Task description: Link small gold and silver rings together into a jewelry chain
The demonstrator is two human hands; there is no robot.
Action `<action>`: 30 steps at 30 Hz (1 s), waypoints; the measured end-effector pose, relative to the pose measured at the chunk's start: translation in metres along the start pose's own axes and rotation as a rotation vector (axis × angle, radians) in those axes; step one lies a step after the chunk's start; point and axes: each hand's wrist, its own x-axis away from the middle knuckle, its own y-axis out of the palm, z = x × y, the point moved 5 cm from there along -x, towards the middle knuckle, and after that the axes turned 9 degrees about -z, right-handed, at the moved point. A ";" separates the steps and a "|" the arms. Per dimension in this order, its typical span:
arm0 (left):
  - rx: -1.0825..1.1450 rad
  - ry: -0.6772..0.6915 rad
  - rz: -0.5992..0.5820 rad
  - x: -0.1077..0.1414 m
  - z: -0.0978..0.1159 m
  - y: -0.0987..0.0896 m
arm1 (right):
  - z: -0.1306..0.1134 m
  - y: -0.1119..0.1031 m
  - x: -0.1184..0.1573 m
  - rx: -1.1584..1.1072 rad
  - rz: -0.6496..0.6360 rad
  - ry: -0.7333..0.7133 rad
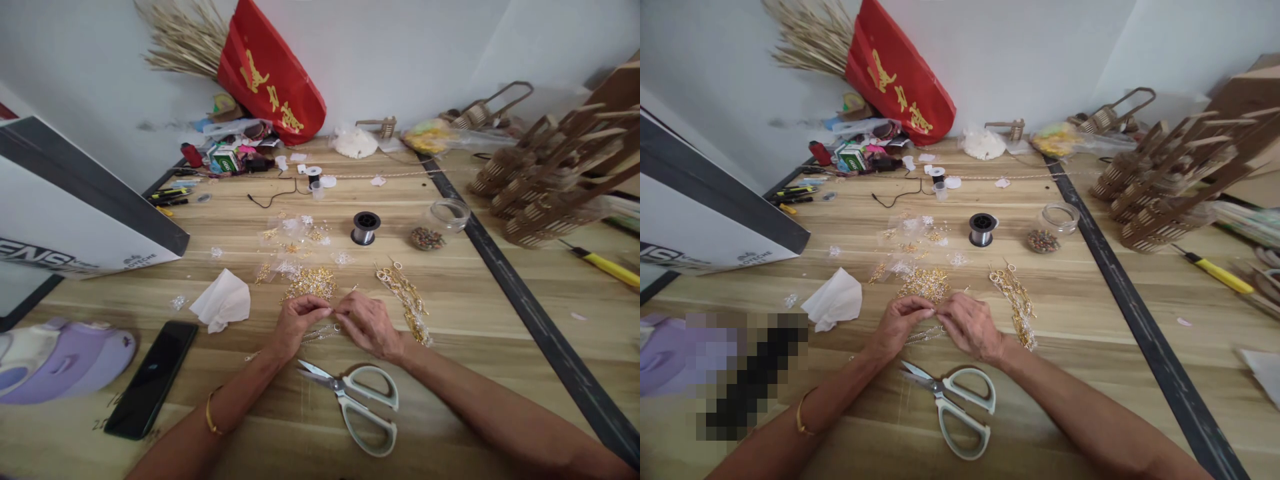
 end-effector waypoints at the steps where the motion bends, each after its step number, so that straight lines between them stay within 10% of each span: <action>1: 0.007 -0.001 -0.003 0.000 0.000 0.000 | 0.000 0.000 0.000 0.000 0.002 0.000; 30: 0.010 0.024 0.005 0.001 0.002 0.001 | 0.000 -0.002 -0.002 0.009 -0.014 0.005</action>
